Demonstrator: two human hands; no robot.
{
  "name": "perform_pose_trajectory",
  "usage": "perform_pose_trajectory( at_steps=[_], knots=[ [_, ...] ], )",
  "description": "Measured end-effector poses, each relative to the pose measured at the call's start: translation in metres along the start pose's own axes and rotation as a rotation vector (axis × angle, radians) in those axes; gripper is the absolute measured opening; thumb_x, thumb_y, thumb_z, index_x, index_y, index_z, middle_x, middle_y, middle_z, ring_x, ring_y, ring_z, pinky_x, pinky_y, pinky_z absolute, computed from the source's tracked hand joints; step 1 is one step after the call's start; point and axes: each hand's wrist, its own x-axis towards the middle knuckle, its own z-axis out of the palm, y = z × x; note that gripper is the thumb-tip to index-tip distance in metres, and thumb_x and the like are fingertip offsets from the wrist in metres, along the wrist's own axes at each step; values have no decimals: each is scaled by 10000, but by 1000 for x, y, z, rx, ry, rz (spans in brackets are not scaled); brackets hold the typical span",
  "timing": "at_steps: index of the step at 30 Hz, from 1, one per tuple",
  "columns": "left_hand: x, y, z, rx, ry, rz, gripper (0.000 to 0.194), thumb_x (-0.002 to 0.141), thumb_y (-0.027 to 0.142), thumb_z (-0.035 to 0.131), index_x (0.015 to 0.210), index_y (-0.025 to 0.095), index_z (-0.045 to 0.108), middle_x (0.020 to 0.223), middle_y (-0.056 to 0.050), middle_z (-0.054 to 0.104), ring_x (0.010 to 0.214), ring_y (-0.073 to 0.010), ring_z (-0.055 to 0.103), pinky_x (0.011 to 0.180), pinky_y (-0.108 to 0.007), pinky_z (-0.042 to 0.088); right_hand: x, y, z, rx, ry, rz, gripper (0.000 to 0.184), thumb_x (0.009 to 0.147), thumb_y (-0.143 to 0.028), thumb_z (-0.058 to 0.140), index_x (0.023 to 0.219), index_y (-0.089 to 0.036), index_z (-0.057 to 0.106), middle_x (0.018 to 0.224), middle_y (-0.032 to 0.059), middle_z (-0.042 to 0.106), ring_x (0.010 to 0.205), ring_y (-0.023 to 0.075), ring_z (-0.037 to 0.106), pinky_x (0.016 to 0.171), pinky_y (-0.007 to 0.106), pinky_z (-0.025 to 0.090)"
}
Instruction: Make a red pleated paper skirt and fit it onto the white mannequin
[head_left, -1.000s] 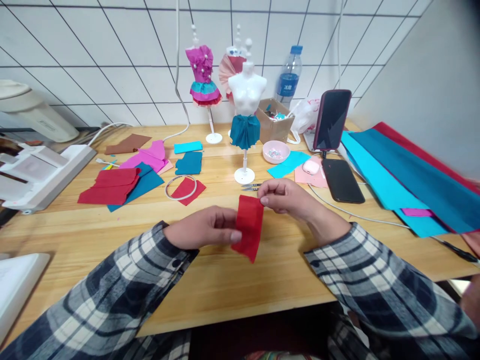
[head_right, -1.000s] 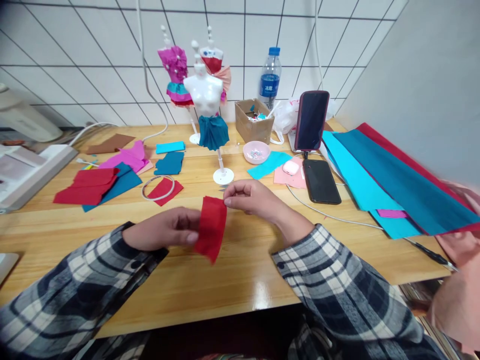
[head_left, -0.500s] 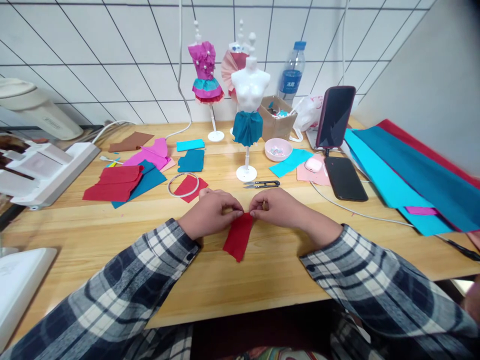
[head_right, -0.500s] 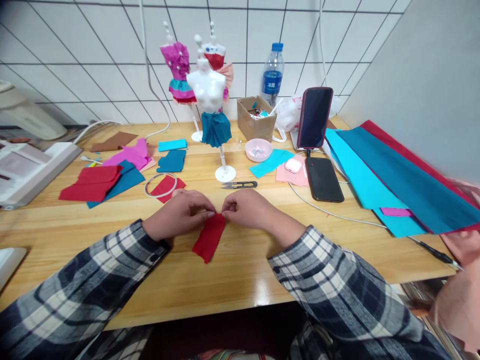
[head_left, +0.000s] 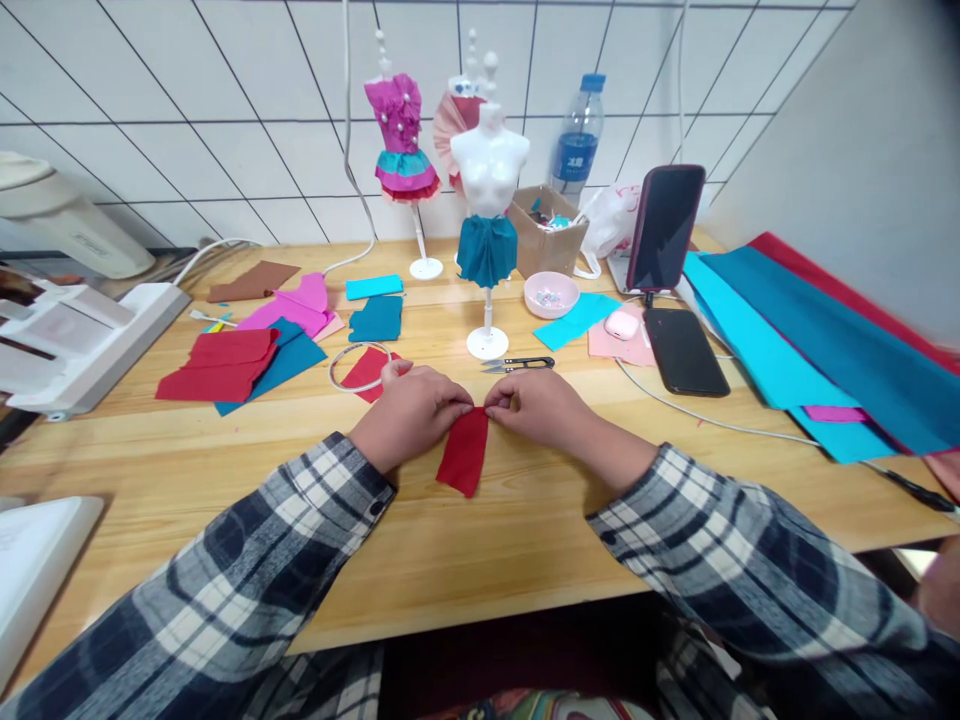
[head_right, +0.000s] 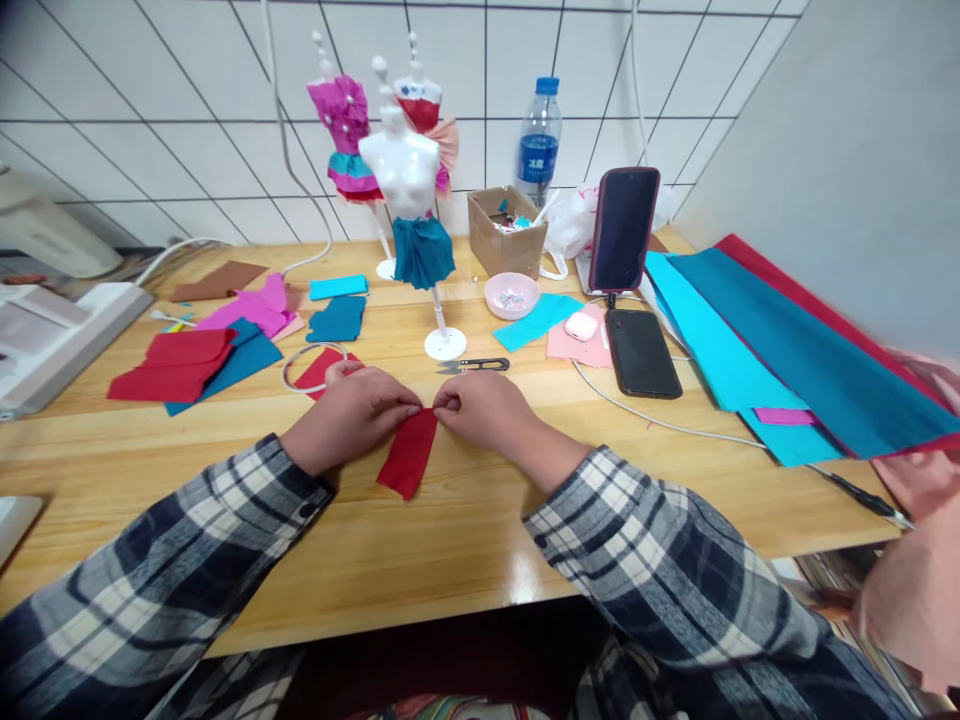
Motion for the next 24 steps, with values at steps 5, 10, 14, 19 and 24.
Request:
perform_pose_trajectory(
  at_steps=[5, 10, 14, 19, 24],
  knots=[
    [0, 4, -3, 45, 46, 69, 206, 865, 409, 618, 952, 267, 738, 999, -39, 745, 1010, -262, 619, 1025, -559, 187, 0, -2, 2, -79, 37, -47, 121, 781, -198, 608, 793, -220, 727, 756, 1, 701, 722, 154, 587, 599, 265, 336],
    [0, 8, -3, 146, 43, 134, 229, 897, 282, 530, 832, 278, 748, 870, -17, 750, 925, -235, 610, 1040, -569, 176, -2, -5, 7, -177, 54, -105, 116, 822, -213, 588, 799, -206, 701, 822, 29, 693, 795, 170, 602, 642, 270, 356],
    [-1, 11, -3, 193, 64, 174, 257, 898, 254, 502, 796, 263, 738, 823, -19, 739, 896, -231, 605, 1044, -568, 187, -4, -8, 7, -293, 21, -162, 183, 883, -246, 546, 876, -206, 724, 911, 59, 710, 864, 190, 622, 640, 285, 362],
    [-3, 9, -2, 136, 55, 115, 201, 877, 265, 548, 802, 255, 733, 808, -4, 737, 871, -214, 622, 1061, -561, 163, -8, 18, -30, -176, 142, -52, 206, 860, -291, 606, 1014, -247, 734, 901, 16, 732, 857, 181, 637, 665, 277, 400],
    [-4, 0, -2, 95, 57, 71, 198, 890, 299, 559, 836, 263, 746, 853, -22, 754, 901, -230, 636, 1053, -577, 150, -14, 61, -66, -126, 20, 53, 128, 804, -236, 638, 864, -223, 751, 837, 7, 739, 712, 152, 625, 623, 261, 420]
  ],
)
